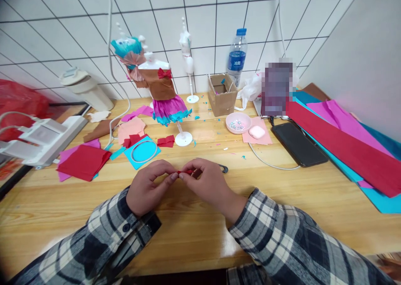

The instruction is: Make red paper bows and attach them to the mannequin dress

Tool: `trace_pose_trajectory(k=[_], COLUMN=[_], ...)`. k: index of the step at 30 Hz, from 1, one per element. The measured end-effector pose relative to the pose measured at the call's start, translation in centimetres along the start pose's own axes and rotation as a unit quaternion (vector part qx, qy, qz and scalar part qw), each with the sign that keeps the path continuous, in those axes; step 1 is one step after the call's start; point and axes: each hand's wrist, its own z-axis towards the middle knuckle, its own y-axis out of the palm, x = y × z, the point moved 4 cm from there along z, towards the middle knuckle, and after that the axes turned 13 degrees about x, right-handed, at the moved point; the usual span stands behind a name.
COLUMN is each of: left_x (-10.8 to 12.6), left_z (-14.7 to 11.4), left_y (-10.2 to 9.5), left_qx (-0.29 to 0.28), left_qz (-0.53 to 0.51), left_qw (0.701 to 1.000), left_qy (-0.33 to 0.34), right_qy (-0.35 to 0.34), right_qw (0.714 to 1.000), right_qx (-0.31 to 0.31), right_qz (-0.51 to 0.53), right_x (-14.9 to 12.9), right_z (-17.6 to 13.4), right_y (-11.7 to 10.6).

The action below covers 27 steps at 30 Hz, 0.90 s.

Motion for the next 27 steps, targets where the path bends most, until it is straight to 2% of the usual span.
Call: trace_pose_trajectory(k=[4,7,10,13,16,21,24,27], left_x=[0.1,-0.3,-1.1,-1.7,-2.0,-1.6,-1.2,-0.9], left_z=[0.1,0.0,-0.3,-0.4,-0.2,0.1,0.1,0.0], left_y=[0.1,0.4,1.1,1.3,0.8,0.0,-0.1,0.0], left_qx=[0.013,0.007,-0.026,-0.027,-0.004,0.013,0.013,0.013], left_qz=[0.004,-0.057,-0.16,-0.201,-0.158,-0.068,-0.037,-0.024], left_qw=[0.999,0.991,0.962,0.941,0.953,0.984,0.992,0.996], left_qy=[-0.037,-0.117,-0.221,-0.27,-0.258,-0.164,-0.116,-0.087], right_qy=[-0.087,-0.171,-0.251,-0.276,-0.255,-0.262,-0.231,-0.155], right_qw=[0.994,0.979,0.962,0.958,0.963,0.946,0.958,0.982], right_qx=[0.037,0.045,0.027,0.01,0.032,0.01,0.006,-0.019], right_qz=[-0.059,-0.1,-0.105,-0.072,-0.085,-0.189,-0.169,-0.11], right_x=[-0.5,-1.2,-1.9,-1.8,-1.0,-0.5,-0.9,-1.0], right_z=[-0.4,-0.9,-1.2,-0.7,0.6,1.8,1.4,0.8], right_y=[0.0,0.0,0.0,-0.7,-1.9,-2.5,-2.2,-1.4])
